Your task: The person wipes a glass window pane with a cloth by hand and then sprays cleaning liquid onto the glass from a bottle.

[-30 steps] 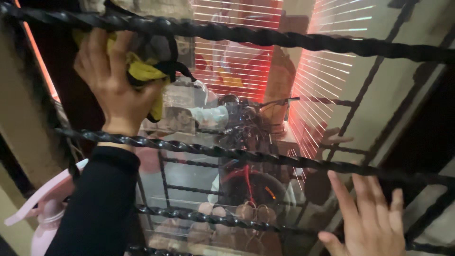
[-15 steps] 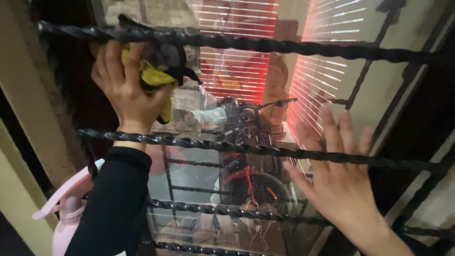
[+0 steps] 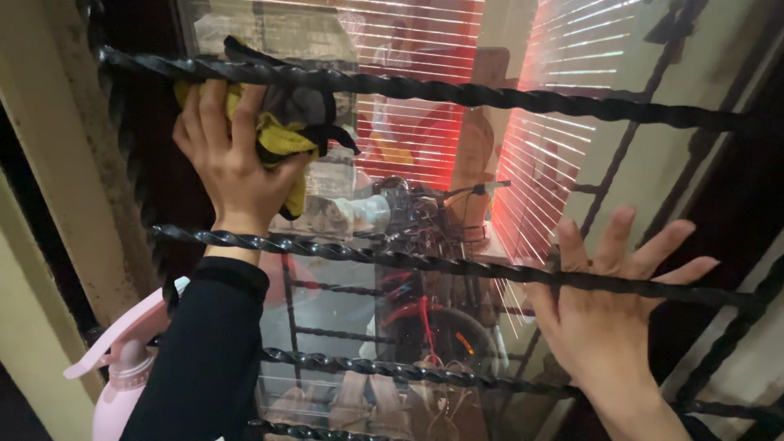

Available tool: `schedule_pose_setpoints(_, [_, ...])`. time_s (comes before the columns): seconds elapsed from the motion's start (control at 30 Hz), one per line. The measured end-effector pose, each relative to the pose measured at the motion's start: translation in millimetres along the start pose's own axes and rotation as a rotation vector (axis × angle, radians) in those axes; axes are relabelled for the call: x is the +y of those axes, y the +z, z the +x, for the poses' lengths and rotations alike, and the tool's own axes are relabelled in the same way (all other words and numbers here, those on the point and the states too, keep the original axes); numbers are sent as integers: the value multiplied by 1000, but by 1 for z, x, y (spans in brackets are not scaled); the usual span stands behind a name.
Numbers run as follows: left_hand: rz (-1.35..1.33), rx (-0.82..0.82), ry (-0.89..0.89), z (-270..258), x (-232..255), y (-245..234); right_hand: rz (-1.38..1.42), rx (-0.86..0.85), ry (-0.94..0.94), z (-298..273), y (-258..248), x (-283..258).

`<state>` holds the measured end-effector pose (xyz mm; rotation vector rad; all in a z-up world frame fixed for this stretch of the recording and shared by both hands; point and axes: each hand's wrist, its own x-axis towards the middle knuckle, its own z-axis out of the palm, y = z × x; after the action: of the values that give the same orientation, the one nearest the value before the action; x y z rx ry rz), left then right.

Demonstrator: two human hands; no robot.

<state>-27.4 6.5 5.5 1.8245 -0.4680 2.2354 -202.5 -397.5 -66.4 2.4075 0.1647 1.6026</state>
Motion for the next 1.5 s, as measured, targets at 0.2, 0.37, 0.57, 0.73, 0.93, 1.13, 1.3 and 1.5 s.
schedule_pose_setpoints(0.2, [-20,-7,6,-1,1,-3,84,-107,168,9,-10,-5])
schedule_pose_setpoints(0.37, [-15,-13,-4,1,3,-5,62,49,126,4,-11,0])
schedule_pose_setpoints(0.57, [-18,-28,-23,2,6,-2,109,-6,146,6,-16,-2])
schedule_pose_setpoints(0.73, [5,-48,-37,7,17,-3,154,-166,163,-14,-13,1])
schedule_pose_setpoints(0.93, [13,-136,-79,13,23,-5,114,-121,189,-40,-4,11])
schedule_pose_setpoints(1.13, [67,-212,-114,47,76,-9,127,-98,167,-41,-3,13])
schedule_pose_setpoints(1.3, [-377,-824,139,51,178,4,157,6,159,-49,-2,13])
schedule_pose_setpoints(1.5, [-572,-622,1391,-5,225,6,154,14,165,-50,0,23])
